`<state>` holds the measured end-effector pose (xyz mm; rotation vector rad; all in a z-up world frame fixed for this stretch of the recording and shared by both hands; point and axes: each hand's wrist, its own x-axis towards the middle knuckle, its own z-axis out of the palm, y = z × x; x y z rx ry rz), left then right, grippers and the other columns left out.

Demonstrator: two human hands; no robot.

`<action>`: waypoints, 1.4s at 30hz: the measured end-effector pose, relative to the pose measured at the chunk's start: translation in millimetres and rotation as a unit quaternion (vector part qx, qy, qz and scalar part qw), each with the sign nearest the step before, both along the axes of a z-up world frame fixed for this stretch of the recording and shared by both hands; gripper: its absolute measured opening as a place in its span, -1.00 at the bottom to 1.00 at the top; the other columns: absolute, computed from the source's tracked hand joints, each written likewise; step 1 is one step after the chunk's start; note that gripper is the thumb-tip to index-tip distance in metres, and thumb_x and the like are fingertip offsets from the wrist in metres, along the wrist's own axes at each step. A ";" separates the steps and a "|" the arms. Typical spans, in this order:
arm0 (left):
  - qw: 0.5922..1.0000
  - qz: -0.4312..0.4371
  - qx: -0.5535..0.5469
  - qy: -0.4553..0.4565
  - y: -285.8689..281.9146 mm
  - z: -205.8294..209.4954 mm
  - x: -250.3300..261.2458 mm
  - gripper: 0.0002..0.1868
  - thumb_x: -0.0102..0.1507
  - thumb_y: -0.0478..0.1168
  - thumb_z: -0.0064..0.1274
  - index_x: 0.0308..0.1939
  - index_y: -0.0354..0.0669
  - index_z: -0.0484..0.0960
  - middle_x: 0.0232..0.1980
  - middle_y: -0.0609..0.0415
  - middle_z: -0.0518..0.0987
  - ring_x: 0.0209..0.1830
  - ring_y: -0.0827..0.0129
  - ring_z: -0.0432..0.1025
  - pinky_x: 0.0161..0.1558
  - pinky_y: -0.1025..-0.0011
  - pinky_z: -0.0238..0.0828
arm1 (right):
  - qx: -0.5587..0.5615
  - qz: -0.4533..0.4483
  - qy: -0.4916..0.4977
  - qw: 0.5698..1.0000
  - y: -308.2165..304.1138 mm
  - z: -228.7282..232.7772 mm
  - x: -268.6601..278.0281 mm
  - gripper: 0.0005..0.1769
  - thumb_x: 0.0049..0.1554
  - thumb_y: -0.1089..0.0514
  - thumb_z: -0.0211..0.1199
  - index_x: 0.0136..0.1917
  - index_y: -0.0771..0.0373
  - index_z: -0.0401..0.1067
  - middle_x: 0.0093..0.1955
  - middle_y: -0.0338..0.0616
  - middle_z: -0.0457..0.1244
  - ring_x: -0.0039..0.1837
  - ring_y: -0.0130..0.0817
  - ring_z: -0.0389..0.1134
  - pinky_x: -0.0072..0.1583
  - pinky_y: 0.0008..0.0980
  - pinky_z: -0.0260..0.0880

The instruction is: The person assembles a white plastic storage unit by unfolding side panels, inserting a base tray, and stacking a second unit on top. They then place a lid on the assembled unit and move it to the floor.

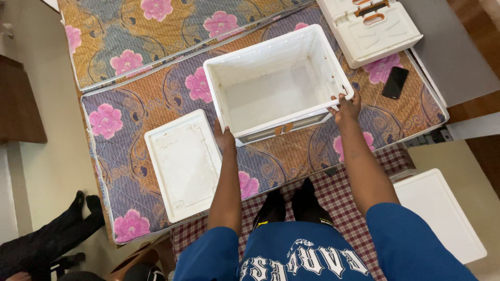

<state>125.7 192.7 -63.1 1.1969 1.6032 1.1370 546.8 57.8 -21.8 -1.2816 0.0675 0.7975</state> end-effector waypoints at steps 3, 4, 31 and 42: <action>1.000 -0.003 -0.011 0.014 3.1 -2.6 1.9 -0.38 0.27 -0.55 -0.02 0.45 -0.28 0.37 0.54 -0.13 0.31 0.54 0.13 0.19 0.45 0.33 0.16 | -0.008 -0.004 -0.005 1.000 1.4 -2.1 0.5 -0.37 0.26 0.32 0.13 0.51 -0.11 0.13 0.31 -0.10 0.23 0.19 -0.12 0.44 0.06 0.08 0.61; 1.000 -0.001 -0.013 0.003 -1.0 -3.8 1.4 -0.38 0.28 -0.54 -0.04 0.45 -0.27 0.37 0.52 -0.13 0.34 0.51 0.14 0.24 0.44 0.34 0.20 | -0.012 -0.008 -0.007 1.000 -4.5 -4.2 -0.9 -0.36 0.26 0.32 0.13 0.52 -0.10 0.12 0.30 -0.08 0.22 0.18 -0.11 0.44 0.04 0.03 0.66; 0.993 0.068 -0.050 -0.088 -6.4 2.5 -1.4 -0.40 0.29 -0.58 -0.10 0.42 -0.21 0.44 0.42 -0.11 0.49 0.28 0.23 0.48 0.22 0.40 0.44 | -0.288 0.056 -0.410 0.864 -18.3 -28.9 12.8 -0.71 0.18 0.05 0.45 0.17 0.14 0.63 -0.25 -0.13 0.37 -0.21 -0.40 0.33 -0.03 -0.35 0.34; 0.994 0.051 -0.055 -0.074 -8.9 8.6 -2.0 -0.41 0.34 -0.48 -0.11 0.48 -0.18 0.34 0.43 -0.12 0.45 0.24 0.24 0.49 0.21 0.41 0.43 | -0.221 0.043 -0.373 0.900 -16.9 -42.1 21.6 -0.65 0.15 0.07 0.46 0.21 0.08 0.63 -0.22 -0.23 0.38 -0.20 -0.56 0.28 -0.08 -0.44 0.30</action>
